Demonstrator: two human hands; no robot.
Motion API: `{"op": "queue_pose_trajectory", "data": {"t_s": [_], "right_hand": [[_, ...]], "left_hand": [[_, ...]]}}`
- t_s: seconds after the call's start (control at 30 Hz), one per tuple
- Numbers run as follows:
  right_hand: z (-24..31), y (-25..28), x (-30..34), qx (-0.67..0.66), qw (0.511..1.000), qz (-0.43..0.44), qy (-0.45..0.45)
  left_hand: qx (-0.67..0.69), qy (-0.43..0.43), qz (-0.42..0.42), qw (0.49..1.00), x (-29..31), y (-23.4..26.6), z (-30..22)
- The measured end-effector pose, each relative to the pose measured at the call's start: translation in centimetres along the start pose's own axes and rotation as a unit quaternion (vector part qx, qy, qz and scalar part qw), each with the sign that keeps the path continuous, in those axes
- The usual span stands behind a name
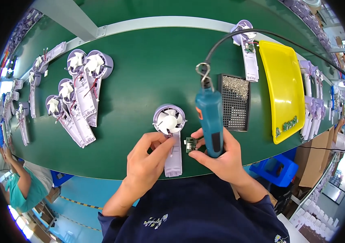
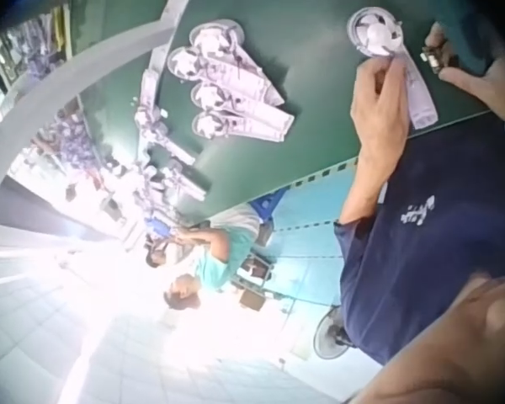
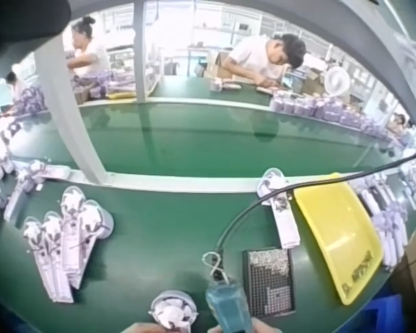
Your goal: The person assembles handheld mini fans by installing a PCB board into a fan housing, then securing it with screws using an electric screwdriver.
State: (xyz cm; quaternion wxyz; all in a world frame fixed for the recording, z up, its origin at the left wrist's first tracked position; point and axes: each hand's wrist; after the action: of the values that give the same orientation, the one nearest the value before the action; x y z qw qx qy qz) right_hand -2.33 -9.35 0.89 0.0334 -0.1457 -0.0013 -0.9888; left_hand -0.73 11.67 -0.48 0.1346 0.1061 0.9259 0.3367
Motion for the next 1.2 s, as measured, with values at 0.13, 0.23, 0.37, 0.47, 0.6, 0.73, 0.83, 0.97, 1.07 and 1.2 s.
{"op": "queue_pose_trajectory", "data": {"t_s": [0.13,0.23,0.37,0.47,0.6,0.73,0.83,0.97,1.07,1.2], "right_hand": [[-0.3,-0.9,-0.6,0.092,0.996,0.006,0.021],[-0.2,-1.2,-0.3,0.122,0.992,0.006,0.009],[0.5,-1.2,0.5,0.149,0.989,-0.007,-0.013],[0.3,-2.0,-0.2,0.176,0.984,-0.002,0.01],[0.5,-2.5,-0.8,0.247,0.967,0.023,0.063],[0.5,-3.2,-1.2,0.299,0.947,0.028,0.111],[0.8,-3.3,-1.4,0.317,0.939,0.041,0.127],[1.1,-3.0,-1.1,0.316,0.936,0.042,0.15],[1.7,-2.8,-1.2,0.339,0.928,0.038,0.149],[1.5,-3.2,-1.4,0.319,0.938,0.044,0.131]], "left_hand": [[0.047,-0.016,0.016,0.999,0.1,-0.2,0.7],[0.138,-0.003,-0.015,0.99,0.3,-0.3,1.2],[0.185,0.085,-0.085,0.975,1.0,-1.0,2.2],[0.189,0.089,-0.106,0.972,0.8,-1.5,2.4],[0.212,0.119,-0.083,0.966,0.3,-1.0,2.1],[0.217,0.12,-0.073,0.966,0.0,-0.7,1.7],[0.187,0.111,-0.073,0.973,0.4,-0.7,1.8],[0.163,0.088,-0.071,0.98,0.4,-0.6,1.9],[0.171,0.089,-0.072,0.979,0.2,-0.7,1.9],[0.155,0.082,-0.074,0.982,0.6,-0.9,2.2]]}}
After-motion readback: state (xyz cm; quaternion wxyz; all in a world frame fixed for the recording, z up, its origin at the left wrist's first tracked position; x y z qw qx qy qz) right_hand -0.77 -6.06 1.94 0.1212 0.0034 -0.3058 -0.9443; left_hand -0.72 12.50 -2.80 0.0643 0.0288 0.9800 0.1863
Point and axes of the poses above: each hand's wrist, its own x-axis away from the middle knuckle, its own y-axis out of the back of the hand, z = x × y, and after that the axes turned 3 degrees about -x, right-handed
